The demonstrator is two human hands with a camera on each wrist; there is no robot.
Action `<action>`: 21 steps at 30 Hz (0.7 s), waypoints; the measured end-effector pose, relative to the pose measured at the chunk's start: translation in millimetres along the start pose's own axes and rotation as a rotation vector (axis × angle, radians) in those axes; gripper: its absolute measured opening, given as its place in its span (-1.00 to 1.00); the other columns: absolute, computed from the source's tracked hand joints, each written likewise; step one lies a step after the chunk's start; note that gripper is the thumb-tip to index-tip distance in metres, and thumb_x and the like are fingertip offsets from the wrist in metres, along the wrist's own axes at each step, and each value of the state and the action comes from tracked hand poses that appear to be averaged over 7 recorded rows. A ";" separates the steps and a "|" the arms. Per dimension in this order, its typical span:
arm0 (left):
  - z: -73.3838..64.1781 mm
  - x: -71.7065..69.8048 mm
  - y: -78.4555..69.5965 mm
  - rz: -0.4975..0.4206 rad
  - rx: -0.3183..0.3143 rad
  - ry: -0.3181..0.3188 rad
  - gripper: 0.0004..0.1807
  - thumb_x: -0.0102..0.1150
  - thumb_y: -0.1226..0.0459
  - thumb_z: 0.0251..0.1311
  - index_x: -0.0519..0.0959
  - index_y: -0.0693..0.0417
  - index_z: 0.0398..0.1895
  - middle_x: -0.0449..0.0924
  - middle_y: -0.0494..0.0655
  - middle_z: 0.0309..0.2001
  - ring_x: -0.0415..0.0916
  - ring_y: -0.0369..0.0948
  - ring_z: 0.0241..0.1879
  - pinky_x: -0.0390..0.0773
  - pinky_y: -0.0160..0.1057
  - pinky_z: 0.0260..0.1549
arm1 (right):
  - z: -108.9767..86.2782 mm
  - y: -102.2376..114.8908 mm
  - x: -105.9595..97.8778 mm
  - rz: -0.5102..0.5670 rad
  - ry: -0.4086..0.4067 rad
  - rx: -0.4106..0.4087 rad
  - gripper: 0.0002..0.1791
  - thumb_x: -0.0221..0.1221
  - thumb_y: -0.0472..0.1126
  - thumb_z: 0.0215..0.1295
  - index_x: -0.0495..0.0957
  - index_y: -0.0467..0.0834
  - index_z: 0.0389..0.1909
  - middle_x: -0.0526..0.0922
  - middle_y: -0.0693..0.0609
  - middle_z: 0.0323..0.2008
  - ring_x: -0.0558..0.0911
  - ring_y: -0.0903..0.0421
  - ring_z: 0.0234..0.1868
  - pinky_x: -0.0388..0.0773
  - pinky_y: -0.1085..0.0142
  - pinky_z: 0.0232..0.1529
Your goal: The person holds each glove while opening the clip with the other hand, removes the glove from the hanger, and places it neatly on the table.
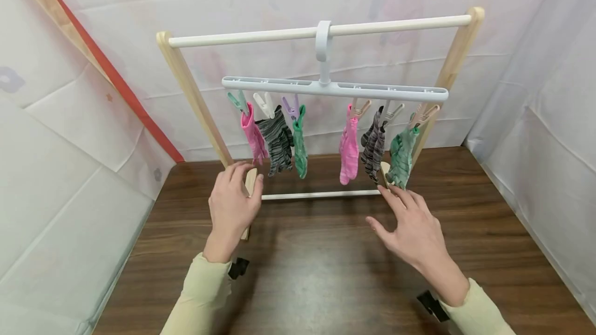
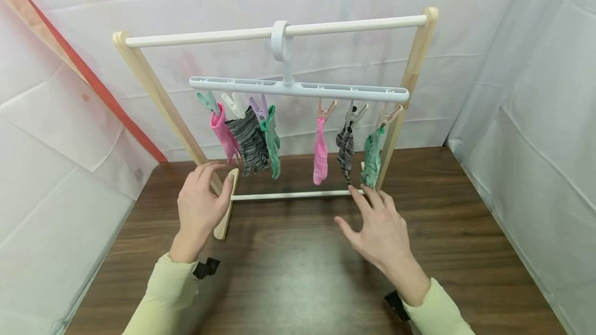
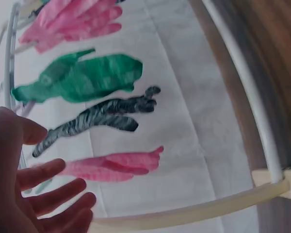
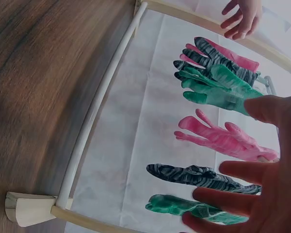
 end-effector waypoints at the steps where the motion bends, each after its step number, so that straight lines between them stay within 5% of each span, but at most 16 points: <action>1: 4.4 -0.2 2.2 -0.010 0.002 -0.021 -0.64 0.18 0.05 0.27 0.65 0.12 -0.07 0.63 0.06 -0.02 0.55 0.08 -0.16 0.57 0.15 -0.35 | -0.8 0.7 -0.1 -0.001 0.016 0.011 -0.21 0.26 0.32 0.17 0.45 -0.01 0.35 0.46 -0.12 0.28 0.41 -0.22 0.24 0.55 -0.30 -0.33; 7: 27.0 1.6 10.9 -0.067 0.006 -0.092 -0.68 0.24 0.11 0.25 0.63 0.18 -0.11 0.63 0.11 -0.26 0.56 0.02 -0.39 0.53 0.09 -0.46 | -6.6 4.0 1.3 0.008 0.105 0.072 -0.21 0.18 0.35 0.24 0.41 0.00 0.38 0.46 -0.15 0.29 0.42 -0.27 0.24 0.53 -0.34 -0.22; 12: 44.5 8.1 10.4 -0.134 -0.047 -0.081 -0.66 0.26 0.12 0.25 0.61 0.19 -0.07 0.68 0.13 -0.20 0.66 -0.01 -0.31 0.56 0.09 -0.37 | -11.5 5.2 2.9 0.006 0.159 0.116 -0.22 0.10 0.40 0.28 0.41 0.02 0.39 0.47 -0.15 0.29 0.49 -0.28 0.18 0.53 -0.30 -0.20; 21: 65.4 17.0 9.1 -0.230 -0.078 -0.152 -0.73 0.24 0.16 0.26 0.62 0.19 -0.14 0.71 0.05 -0.22 0.70 -0.10 -0.39 0.63 -0.03 -0.40 | -20.9 12.3 8.1 0.092 0.085 0.155 -0.44 0.18 0.19 0.34 0.55 -0.01 0.25 0.70 -0.11 0.01 0.67 -0.19 -0.04 0.56 -0.19 -0.20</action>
Point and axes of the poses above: each hand's wrist, its own z-axis towards the middle knuckle, its own x-axis out of the palm, y = z × x, the point moved 1 cm from there along z, towards the middle knuckle
